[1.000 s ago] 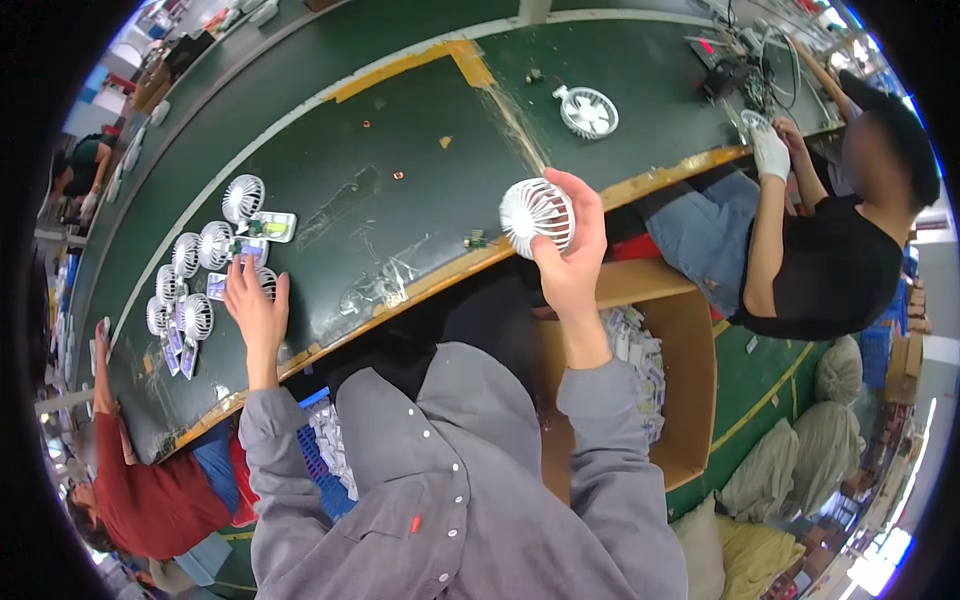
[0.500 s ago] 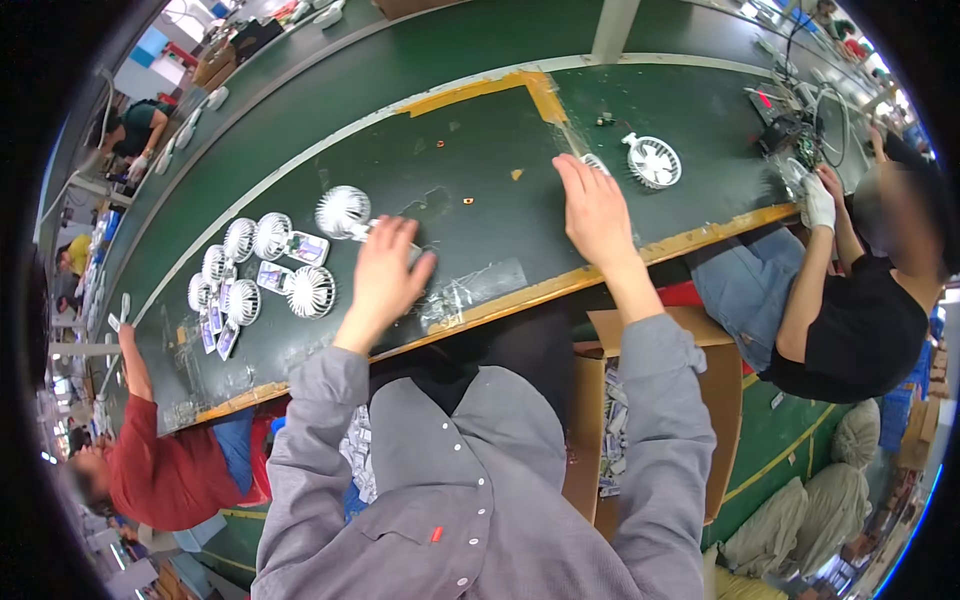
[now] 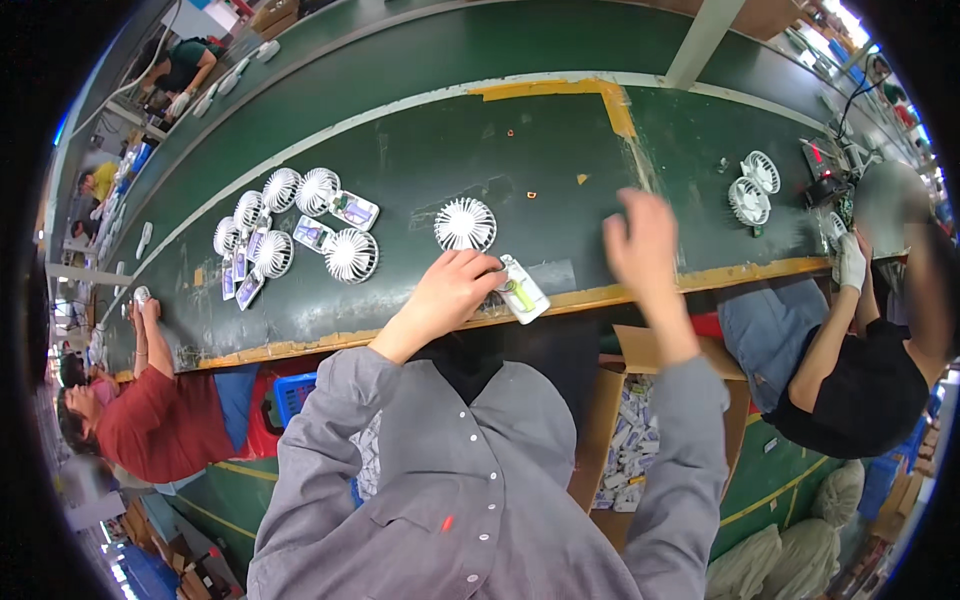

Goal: Assembling portable electric fans by connecting the motor, battery, and casing components on a production line.

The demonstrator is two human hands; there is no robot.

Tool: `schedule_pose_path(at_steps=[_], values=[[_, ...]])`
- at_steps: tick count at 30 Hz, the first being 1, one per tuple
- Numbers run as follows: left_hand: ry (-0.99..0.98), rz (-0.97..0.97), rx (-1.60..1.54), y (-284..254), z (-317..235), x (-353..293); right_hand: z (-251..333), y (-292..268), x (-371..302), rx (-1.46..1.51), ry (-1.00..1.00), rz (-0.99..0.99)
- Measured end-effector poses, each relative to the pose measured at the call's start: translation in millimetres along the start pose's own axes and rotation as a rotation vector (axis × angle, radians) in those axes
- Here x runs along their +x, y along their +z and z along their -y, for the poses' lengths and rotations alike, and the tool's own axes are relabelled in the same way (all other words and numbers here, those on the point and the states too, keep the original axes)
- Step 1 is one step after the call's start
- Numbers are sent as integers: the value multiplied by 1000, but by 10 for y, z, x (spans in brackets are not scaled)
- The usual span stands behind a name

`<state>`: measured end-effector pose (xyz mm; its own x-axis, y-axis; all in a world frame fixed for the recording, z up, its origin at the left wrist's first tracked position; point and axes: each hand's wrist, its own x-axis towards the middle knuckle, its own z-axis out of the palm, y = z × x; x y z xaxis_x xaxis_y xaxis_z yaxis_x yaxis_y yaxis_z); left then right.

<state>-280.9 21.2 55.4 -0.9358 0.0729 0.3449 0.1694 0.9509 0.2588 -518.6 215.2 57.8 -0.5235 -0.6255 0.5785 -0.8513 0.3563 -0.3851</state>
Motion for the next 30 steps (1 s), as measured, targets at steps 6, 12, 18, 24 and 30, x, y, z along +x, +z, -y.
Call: schedule_pose_path(at_steps=[6,12,18,24,30], values=[[-146,70,-232,-398,-317,102,1385,-35,-687,423,22,175],[-308,225,-686,-871,-453,-18,1685,-306,-838,786,253,326],[-310,342,-1019,-996,-621,-282,1646,-558,-989,1349,605,810],[-121,-31,-1041,-811,-1039,-586,1764,-648,-1128,1632,919,730],[-197,88,-1115,-742,-1023,-686,1808,-698,-1110,1247,748,994]])
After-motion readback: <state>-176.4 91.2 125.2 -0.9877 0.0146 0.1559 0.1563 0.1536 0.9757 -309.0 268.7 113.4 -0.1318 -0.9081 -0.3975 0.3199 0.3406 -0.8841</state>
